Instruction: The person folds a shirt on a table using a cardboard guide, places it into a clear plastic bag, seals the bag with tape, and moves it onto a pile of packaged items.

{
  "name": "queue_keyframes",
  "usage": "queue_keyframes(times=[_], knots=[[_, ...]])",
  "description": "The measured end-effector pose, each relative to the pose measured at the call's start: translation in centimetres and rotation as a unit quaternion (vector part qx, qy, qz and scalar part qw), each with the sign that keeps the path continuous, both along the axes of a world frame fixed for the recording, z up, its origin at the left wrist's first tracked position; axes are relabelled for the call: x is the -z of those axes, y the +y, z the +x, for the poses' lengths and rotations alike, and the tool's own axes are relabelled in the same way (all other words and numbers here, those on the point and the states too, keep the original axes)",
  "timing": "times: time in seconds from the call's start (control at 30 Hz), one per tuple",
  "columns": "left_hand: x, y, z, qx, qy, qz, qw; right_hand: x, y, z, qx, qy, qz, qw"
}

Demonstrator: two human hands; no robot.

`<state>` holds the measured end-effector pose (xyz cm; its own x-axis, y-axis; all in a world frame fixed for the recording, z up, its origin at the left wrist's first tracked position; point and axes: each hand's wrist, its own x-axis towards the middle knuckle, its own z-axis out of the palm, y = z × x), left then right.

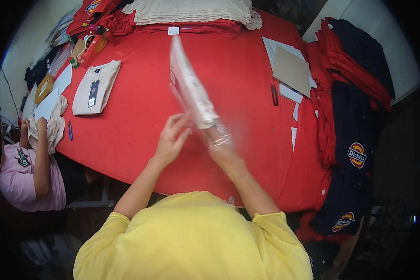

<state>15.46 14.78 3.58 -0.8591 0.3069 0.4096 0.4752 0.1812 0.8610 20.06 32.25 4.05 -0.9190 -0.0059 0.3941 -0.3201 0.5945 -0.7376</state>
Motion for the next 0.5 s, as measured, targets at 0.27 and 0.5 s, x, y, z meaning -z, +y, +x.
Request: queue_keyframes(times=[0.27, 0.5], knots=[[5.6, -5.2, -0.5, -0.055, 0.156, -0.223, 0.961, 5.2, 1.1, -3.5, -0.099, 0.149, 0.38, 0.908], [5.0, -4.4, 0.5, -0.026, 0.184, -0.219, 0.958, 4.4, -0.3, -1.1, -0.097, 0.094, 0.363, 0.922]])
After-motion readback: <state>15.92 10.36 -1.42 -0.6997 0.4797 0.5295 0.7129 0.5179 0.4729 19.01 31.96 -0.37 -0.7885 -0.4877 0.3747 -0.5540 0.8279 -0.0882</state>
